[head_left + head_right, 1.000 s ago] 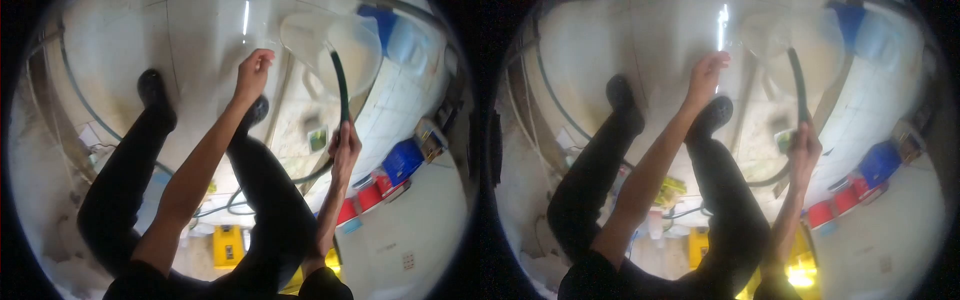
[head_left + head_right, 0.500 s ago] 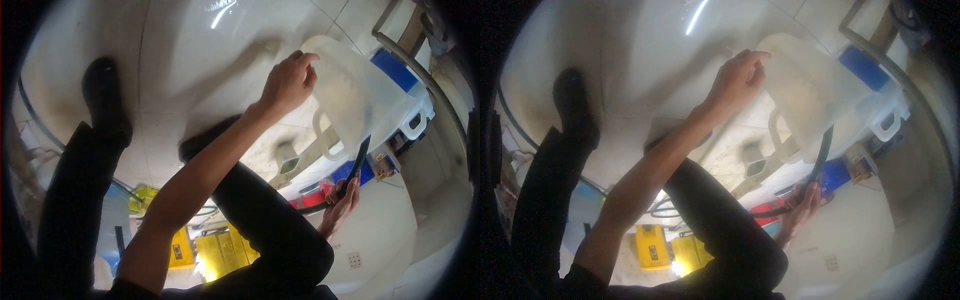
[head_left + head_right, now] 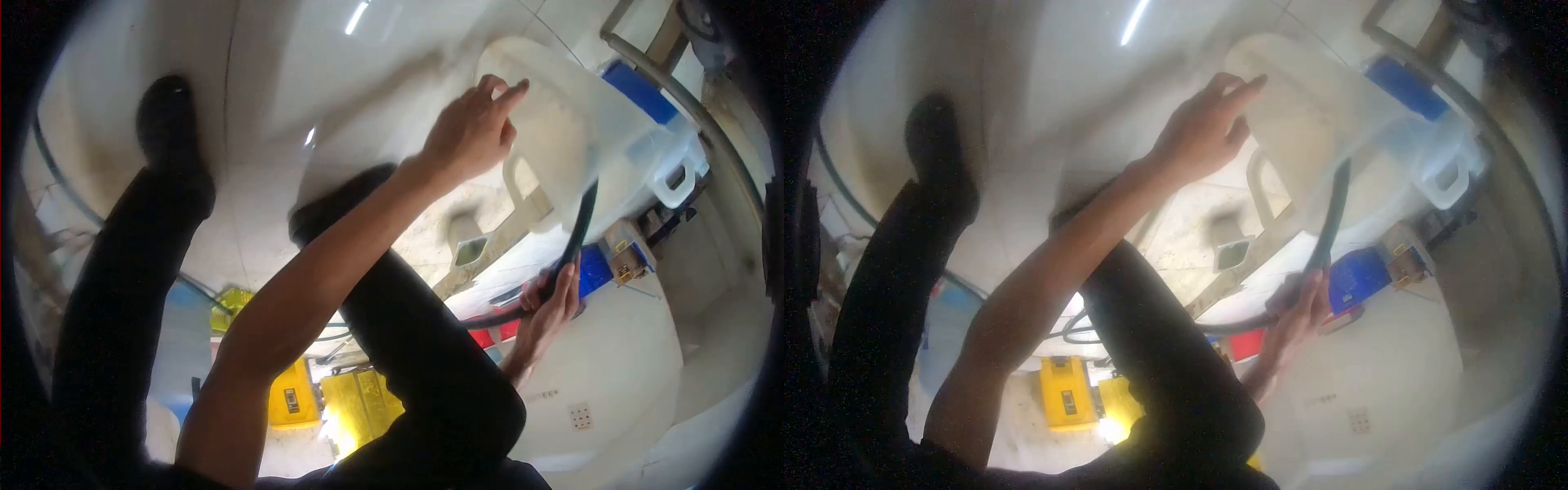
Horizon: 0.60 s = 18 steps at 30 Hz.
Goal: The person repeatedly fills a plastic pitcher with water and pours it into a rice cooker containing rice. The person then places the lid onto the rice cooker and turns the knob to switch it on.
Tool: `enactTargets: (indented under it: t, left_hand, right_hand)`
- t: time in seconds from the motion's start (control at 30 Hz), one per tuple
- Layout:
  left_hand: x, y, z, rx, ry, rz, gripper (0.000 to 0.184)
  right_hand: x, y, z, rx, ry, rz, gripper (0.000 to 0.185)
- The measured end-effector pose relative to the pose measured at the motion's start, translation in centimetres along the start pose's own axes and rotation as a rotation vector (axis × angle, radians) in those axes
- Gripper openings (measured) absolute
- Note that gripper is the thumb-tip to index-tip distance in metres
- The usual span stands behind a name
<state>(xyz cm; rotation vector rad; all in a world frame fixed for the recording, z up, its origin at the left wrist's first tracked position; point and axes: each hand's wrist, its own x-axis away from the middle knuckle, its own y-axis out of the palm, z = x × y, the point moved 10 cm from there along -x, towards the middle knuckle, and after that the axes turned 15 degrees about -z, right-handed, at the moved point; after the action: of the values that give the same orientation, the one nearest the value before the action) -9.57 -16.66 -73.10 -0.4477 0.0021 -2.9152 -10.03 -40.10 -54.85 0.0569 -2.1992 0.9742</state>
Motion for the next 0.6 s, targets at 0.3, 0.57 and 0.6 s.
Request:
enactTargets:
  t: [0.3, 0.57, 0.6]
  left_hand:
    - [-1.0, 1.2, -0.4, 0.259, -0.234, -0.368, 0.059]
    - [-1.8, 1.7, -1.5, 0.459, -0.509, -0.406, 0.050]
    - [-2.7, 1.0, -4.4, 0.309, -0.545, -0.412, 0.048]
  right_hand:
    - [1.4, 0.7, -1.6, 0.064, -0.059, -0.193, 0.042]
    - [1.1, -1.1, 0.3, -0.077, -0.246, -0.153, 0.033]
    - [1.1, -1.3, 0.6, -0.034, -0.285, -0.119, 0.031]
